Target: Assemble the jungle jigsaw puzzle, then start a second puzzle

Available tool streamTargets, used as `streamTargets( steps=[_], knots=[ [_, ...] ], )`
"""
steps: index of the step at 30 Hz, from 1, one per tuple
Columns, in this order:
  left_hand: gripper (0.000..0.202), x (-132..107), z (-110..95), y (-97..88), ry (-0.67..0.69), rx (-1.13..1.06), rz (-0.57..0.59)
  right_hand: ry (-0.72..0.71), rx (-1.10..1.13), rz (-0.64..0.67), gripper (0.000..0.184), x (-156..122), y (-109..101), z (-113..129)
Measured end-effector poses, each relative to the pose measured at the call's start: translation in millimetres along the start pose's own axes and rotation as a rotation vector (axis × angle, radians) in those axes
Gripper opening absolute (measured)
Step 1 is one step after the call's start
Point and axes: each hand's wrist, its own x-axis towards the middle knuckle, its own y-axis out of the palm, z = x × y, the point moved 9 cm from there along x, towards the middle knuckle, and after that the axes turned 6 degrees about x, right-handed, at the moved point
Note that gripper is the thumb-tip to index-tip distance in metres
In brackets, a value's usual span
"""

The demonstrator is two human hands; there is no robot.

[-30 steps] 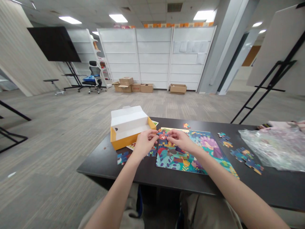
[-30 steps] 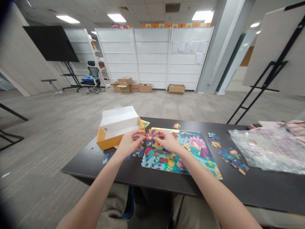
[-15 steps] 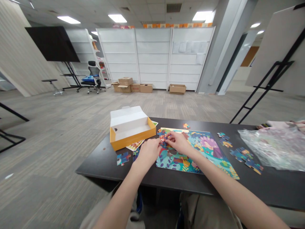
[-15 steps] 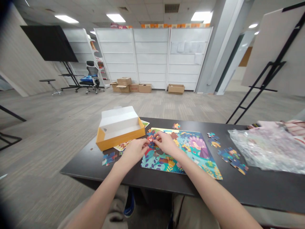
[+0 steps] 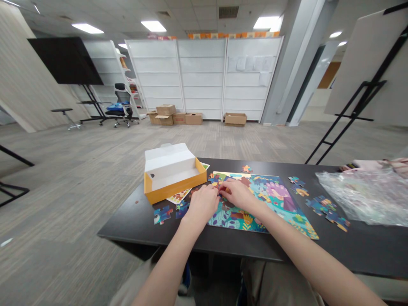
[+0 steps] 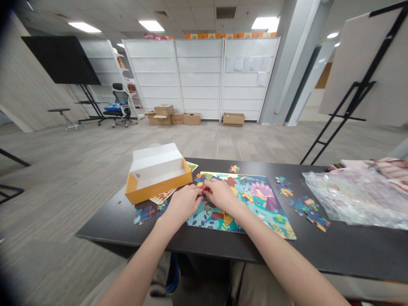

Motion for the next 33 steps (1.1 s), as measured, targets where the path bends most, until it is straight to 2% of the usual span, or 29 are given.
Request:
streamTargets(
  steps=[6, 10, 13, 17, 20, 23, 28, 33],
  knots=[
    [0.021, 12, 0, -5.4, -0.065, -0.026, 0.040, -0.055, -0.058, 0.047, 0.011, -1, 5, 2],
    [0.017, 18, 9, -3.2, -0.062, -0.072, 0.074, -0.119, -0.015, 0.076, 0.012, -3, 1, 5],
    [0.014, 20, 17, 1.8, -0.057, -0.112, 0.109, -0.053, -0.039, 0.032, 0.013, -1, -8, -6],
    [0.013, 23, 23, 4.1, -0.049, -0.146, 0.123, 0.066, -0.178, -0.063, 0.019, 2, -19, -24],
    [0.014, 23, 24, 2.2, -0.040, -0.162, 0.115, 0.003, -0.240, -0.073, 0.023, 4, -17, -22],
    [0.014, 22, 25, -1.4, -0.009, -0.175, 0.101, -0.082, -0.210, -0.033, 0.024, 4, -11, -18],
    [0.018, 20, 32, -19.4, 0.014, -0.188, 0.022, -0.060, -0.215, 0.022, 0.024, 17, -15, -24],
    [0.021, 9, 61, -64.0, -0.092, -0.229, -0.242, -0.043, -0.196, 0.036, 0.024, 40, -15, -19]
  ],
)
